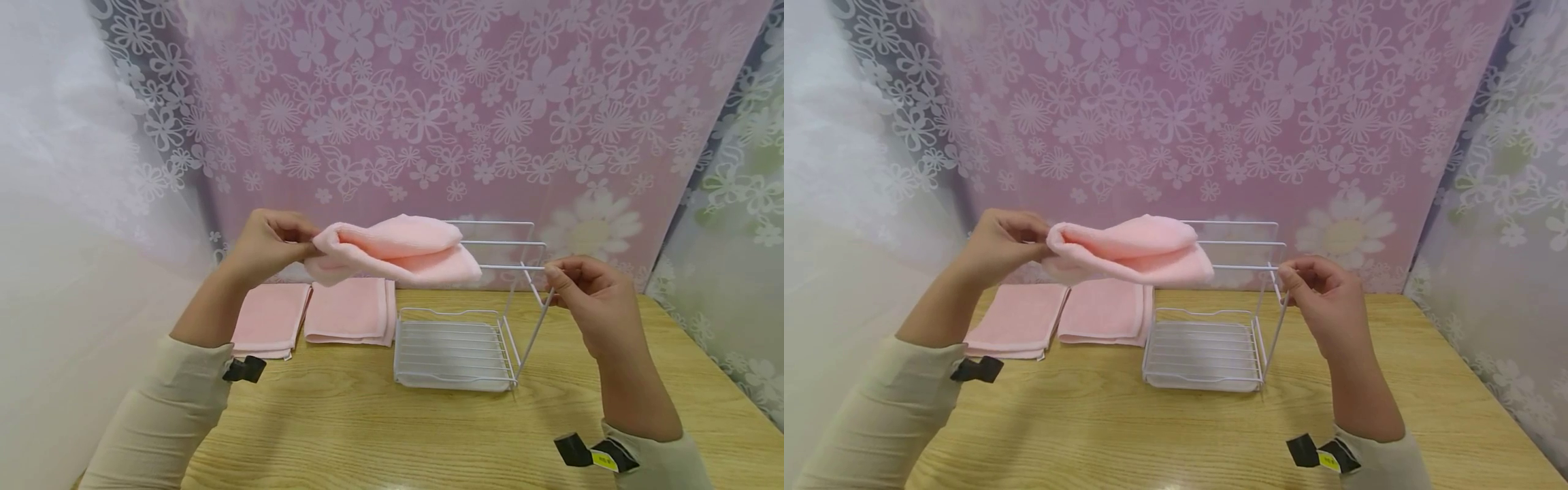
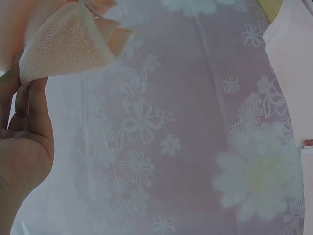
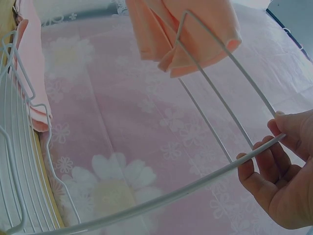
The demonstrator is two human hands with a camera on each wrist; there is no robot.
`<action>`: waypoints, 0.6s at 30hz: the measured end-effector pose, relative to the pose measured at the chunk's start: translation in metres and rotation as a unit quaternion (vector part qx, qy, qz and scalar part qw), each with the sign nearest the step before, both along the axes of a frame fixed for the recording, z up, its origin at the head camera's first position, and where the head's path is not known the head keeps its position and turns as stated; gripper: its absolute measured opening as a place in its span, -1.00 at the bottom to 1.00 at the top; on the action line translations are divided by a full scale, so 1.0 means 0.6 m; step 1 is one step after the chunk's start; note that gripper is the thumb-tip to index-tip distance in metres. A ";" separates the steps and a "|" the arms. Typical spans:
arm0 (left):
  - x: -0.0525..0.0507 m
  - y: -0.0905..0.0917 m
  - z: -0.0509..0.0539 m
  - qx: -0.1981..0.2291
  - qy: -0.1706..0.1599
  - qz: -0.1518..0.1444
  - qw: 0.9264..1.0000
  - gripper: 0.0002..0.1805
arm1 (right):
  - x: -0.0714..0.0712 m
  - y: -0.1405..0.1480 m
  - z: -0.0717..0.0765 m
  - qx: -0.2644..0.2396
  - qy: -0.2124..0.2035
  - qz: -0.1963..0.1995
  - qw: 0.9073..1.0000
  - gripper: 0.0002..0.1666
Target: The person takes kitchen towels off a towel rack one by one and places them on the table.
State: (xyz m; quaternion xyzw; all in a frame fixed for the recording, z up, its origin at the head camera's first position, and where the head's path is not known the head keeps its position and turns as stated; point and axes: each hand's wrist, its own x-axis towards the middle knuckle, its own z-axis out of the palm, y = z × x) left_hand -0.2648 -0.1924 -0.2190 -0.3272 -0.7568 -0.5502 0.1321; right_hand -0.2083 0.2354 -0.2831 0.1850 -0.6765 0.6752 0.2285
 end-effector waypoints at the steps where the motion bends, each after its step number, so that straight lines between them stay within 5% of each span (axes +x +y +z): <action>1: 0.000 -0.002 -0.001 0.005 0.001 -0.001 1.000 -0.79 | 0.000 0.000 0.000 0.000 0.000 0.000 1.000 -0.86; 7: 0.000 -0.018 -0.006 0.040 0.001 -0.009 0.999 -0.61 | 0.000 0.001 -0.001 0.003 -0.004 -0.002 1.000 -0.79; 18: 0.009 -0.052 -0.007 0.067 -0.013 0.018 0.998 -0.73 | -0.002 0.004 -0.004 -0.004 -0.009 0.004 1.000 -0.83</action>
